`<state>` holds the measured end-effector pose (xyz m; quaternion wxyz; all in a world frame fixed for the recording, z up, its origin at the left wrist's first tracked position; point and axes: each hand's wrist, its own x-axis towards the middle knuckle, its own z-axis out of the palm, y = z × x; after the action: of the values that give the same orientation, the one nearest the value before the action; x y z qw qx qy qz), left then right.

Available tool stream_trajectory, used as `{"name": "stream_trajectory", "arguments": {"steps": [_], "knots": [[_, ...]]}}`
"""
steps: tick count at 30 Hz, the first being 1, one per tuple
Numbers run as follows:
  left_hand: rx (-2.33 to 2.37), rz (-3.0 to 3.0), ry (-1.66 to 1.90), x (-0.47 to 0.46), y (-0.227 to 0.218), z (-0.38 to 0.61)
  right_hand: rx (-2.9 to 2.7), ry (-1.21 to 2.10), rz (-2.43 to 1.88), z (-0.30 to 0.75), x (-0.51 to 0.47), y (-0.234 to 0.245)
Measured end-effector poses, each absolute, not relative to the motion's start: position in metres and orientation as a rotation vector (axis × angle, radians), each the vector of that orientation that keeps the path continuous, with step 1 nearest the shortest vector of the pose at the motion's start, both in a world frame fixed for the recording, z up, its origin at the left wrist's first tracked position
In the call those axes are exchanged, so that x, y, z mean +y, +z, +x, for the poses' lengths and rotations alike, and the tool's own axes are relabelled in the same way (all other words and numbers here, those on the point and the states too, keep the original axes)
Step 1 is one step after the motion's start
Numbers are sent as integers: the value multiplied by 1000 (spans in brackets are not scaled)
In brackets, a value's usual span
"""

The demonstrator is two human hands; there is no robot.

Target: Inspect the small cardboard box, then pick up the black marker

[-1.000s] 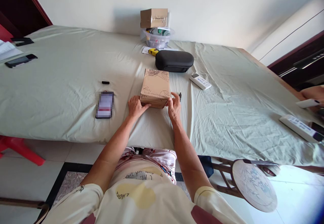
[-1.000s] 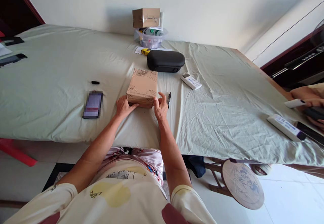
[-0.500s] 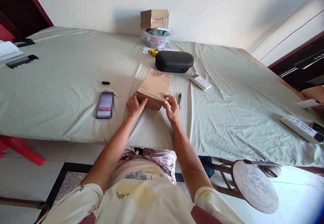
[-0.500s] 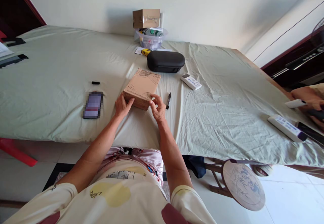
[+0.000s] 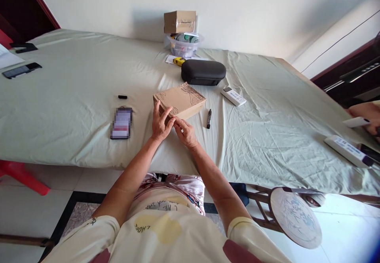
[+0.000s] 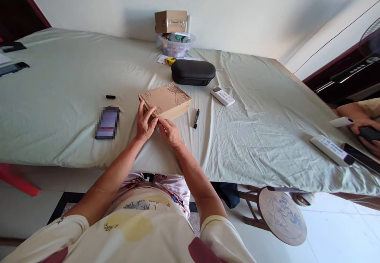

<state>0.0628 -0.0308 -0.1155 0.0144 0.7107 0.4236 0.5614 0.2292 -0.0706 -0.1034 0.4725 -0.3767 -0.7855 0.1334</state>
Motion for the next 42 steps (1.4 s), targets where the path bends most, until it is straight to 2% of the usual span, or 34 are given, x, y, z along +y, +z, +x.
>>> {"name": "stream_trajectory", "arguments": {"steps": [10, 23, 42], "knots": [[1227, 2224, 1730, -28, -111, 57, -1633, 171, -1349, 268, -51, -111], [1246, 2101, 1655, -36, -97, 48, -1276, 246, -1485, 295, -46, -106], [1523, 1812, 1896, -21, -105, 41, -1512, 331, -1884, 293, -46, -112]]}}
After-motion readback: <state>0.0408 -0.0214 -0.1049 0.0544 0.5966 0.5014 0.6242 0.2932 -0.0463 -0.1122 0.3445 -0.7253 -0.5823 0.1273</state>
